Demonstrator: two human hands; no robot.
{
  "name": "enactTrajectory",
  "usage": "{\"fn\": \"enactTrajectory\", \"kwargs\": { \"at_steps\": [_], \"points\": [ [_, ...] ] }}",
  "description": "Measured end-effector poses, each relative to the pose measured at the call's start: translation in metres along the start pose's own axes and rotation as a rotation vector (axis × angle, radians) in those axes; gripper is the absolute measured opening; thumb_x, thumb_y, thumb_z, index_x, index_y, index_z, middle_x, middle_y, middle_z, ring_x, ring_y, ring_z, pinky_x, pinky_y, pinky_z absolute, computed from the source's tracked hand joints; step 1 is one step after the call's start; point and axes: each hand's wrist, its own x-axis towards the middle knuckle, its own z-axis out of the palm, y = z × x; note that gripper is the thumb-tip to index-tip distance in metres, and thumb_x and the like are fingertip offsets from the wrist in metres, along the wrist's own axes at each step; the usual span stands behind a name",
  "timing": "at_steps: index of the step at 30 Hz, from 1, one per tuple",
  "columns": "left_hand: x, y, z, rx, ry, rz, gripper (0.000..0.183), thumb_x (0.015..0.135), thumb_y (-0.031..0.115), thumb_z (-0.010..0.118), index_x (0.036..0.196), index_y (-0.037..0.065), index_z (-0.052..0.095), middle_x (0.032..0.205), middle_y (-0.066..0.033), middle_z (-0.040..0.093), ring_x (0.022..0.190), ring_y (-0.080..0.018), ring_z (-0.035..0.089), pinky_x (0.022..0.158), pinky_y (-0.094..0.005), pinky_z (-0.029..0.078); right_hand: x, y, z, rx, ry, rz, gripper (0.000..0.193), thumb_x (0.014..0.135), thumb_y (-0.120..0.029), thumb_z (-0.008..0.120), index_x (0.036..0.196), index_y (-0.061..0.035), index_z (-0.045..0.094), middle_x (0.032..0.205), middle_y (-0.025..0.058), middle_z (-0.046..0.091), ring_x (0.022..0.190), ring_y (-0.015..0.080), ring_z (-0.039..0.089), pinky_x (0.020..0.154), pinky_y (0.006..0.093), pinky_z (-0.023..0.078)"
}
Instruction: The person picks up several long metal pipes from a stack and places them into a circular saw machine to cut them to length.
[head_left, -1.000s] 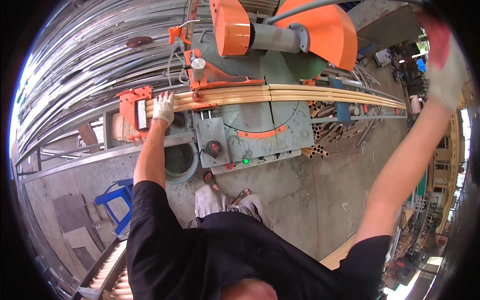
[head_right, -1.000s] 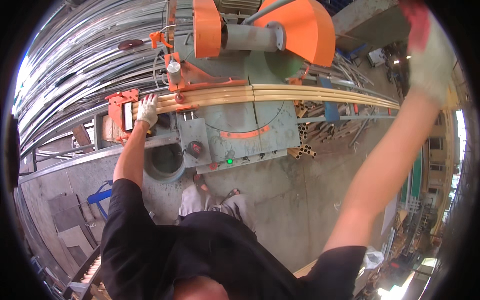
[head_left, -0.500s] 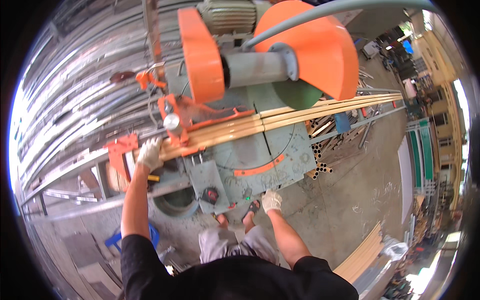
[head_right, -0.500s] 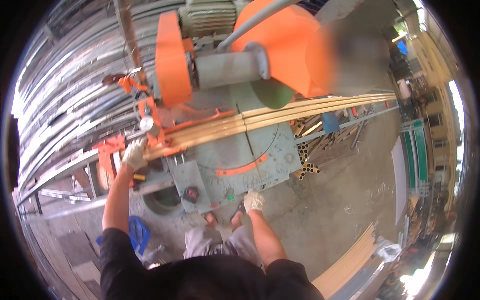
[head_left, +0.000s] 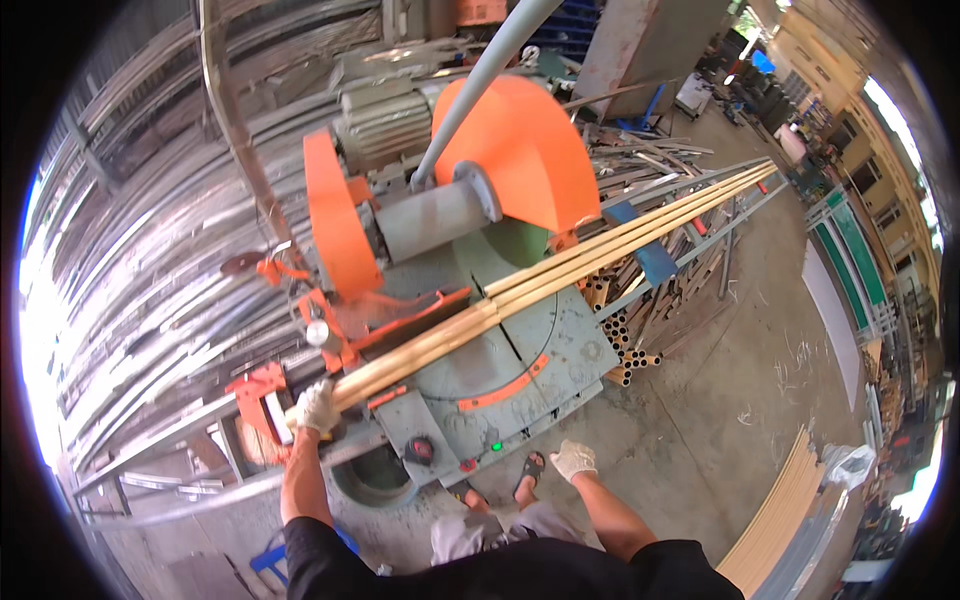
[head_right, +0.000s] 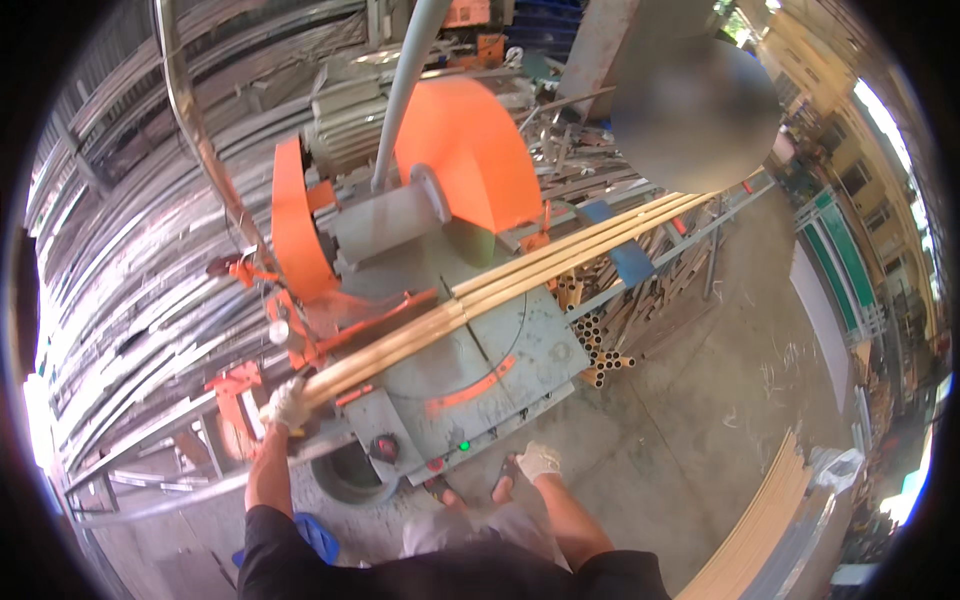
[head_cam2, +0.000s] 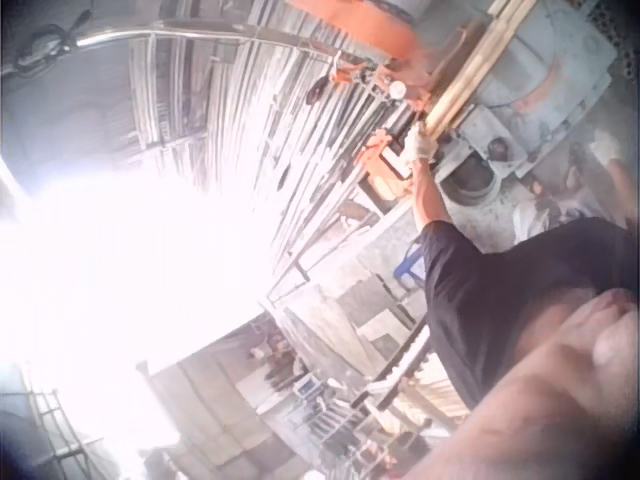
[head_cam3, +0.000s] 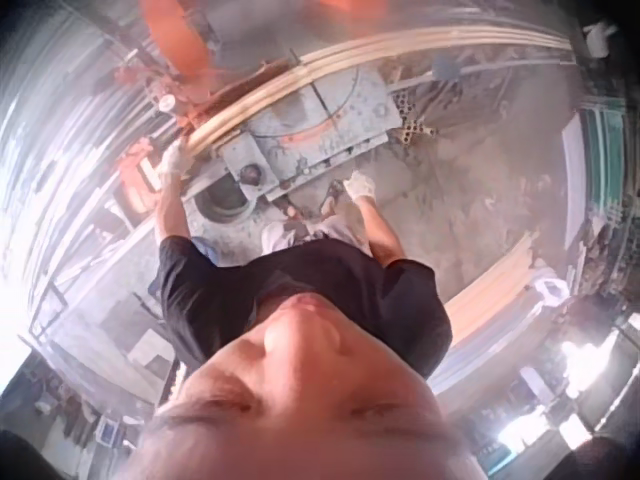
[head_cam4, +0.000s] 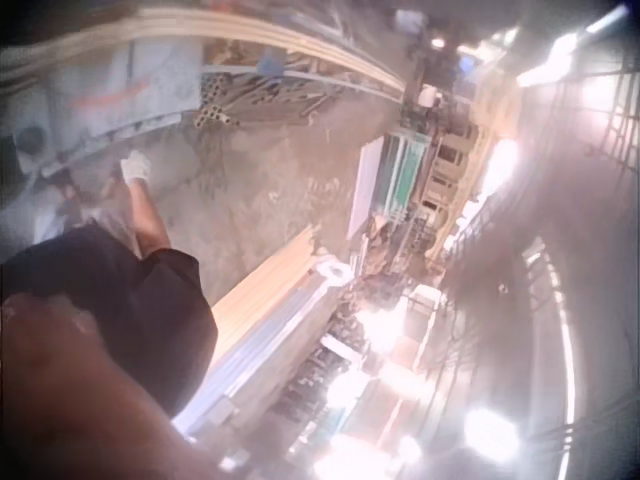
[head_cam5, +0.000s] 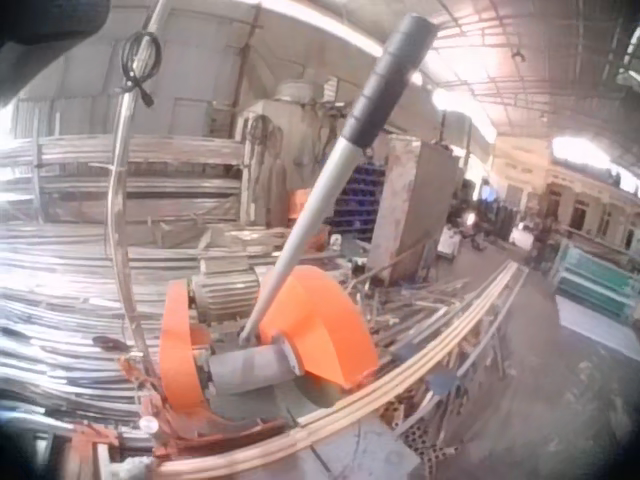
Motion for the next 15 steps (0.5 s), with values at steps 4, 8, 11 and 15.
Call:
{"fn": "enactTrajectory", "kwargs": {
  "at_steps": [4, 8, 11, 15],
  "points": [
    [-0.035, 0.037, -0.035, -0.062, 0.063, 0.010, 0.047, 0.071, 0.012, 0.070, 0.117, 0.008, 0.061, 0.103, -0.0189, 0.068, 0.098, -0.0399, 0.064, 0.087, -0.0486, 0.051, -0.017, 0.050, 0.013, -0.120, -0.071, 0.002, 0.037, 0.081, -0.036, 0.066, 0.102, -0.0068, 0.075, 0.103, 0.0214, 0.072, 0.101, 0.0375, 0.069, 0.086, 0.0469, 0.055],
    [-0.104, 0.036, -0.067, -0.120, 0.123, -0.055, 0.044, 0.070, 0.009, 0.069, 0.114, 0.007, 0.063, 0.099, -0.0180, 0.068, 0.096, -0.0393, 0.065, 0.085, -0.0478, 0.051, -0.019, 0.069, 0.026, -0.173, -0.173, -0.026, 0.041, 0.079, -0.037, 0.067, 0.103, -0.0051, 0.074, 0.106, 0.0239, 0.070, 0.103, 0.0391, 0.068, 0.090, 0.0474, 0.054],
    [-0.183, 0.060, -0.087, -0.149, 0.237, -0.186, 0.042, 0.070, 0.008, 0.068, 0.111, 0.006, 0.064, 0.099, -0.0175, 0.069, 0.094, -0.0391, 0.066, 0.085, -0.0470, 0.052, -0.009, 0.076, 0.048, -0.187, -0.204, -0.077, 0.041, 0.077, -0.037, 0.067, 0.104, -0.0052, 0.074, 0.107, 0.0228, 0.071, 0.104, 0.0391, 0.067, 0.090, 0.0467, 0.054],
    [-0.309, 0.107, -0.096, -0.277, 0.152, -0.530, 0.040, 0.071, 0.010, 0.073, 0.110, 0.005, 0.066, 0.099, -0.0180, 0.069, 0.094, -0.0387, 0.067, 0.084, -0.0457, 0.053, 0.005, 0.068, 0.064, -0.204, -0.239, -0.154, 0.038, 0.076, -0.035, 0.067, 0.101, -0.0072, 0.076, 0.106, 0.0217, 0.071, 0.103, 0.0387, 0.068, 0.091, 0.0463, 0.054]
  ]
}}
